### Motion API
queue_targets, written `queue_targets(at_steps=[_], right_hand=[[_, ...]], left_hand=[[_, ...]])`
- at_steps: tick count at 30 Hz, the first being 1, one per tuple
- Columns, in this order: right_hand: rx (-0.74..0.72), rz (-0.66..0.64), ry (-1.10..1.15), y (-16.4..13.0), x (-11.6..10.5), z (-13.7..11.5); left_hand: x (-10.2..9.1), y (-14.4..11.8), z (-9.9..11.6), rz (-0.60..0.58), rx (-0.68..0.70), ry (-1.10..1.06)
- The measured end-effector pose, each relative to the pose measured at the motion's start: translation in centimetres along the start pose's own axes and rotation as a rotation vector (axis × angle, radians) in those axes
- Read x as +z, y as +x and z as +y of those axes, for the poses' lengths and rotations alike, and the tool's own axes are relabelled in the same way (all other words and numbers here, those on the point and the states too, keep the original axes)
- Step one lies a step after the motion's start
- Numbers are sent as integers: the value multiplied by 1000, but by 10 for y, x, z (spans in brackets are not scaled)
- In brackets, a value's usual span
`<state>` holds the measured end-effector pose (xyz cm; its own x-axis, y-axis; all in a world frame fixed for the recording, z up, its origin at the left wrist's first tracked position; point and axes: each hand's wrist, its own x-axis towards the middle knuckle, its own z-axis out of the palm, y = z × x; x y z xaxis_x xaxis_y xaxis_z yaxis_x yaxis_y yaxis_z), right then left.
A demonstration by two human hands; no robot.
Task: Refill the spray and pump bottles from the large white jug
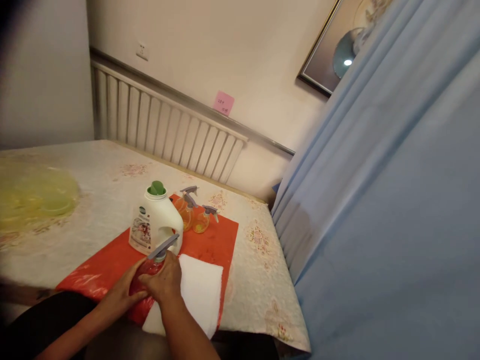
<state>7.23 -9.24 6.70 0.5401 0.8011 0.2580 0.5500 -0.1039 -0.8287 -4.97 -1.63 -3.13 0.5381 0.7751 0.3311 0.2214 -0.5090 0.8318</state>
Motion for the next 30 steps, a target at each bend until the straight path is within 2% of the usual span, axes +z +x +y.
queue_targets(at_steps=[6,11,14,16,22,27,30], right_hand=[[146,44,353,6,-17,2],[222,64,553,11,-57,3],[190,156,479,16,-89,20],[201,246,377,22,-110,38],[221,386,245,60,-163,92],[263,486,73,106,-192,127],[272,520,-48,140,-200,144]], left_hand=[[-2,-1,2,58,15,15],[-10,-3,-9,94,-78,26],[-11,-5,-9,76,-120,22],[-6,-5,-1,30,-127,13],[26,2,32,-108,-83,-84],[53,26,37,-176,-154,-223],[70,43,36,-270,-124,-292]])
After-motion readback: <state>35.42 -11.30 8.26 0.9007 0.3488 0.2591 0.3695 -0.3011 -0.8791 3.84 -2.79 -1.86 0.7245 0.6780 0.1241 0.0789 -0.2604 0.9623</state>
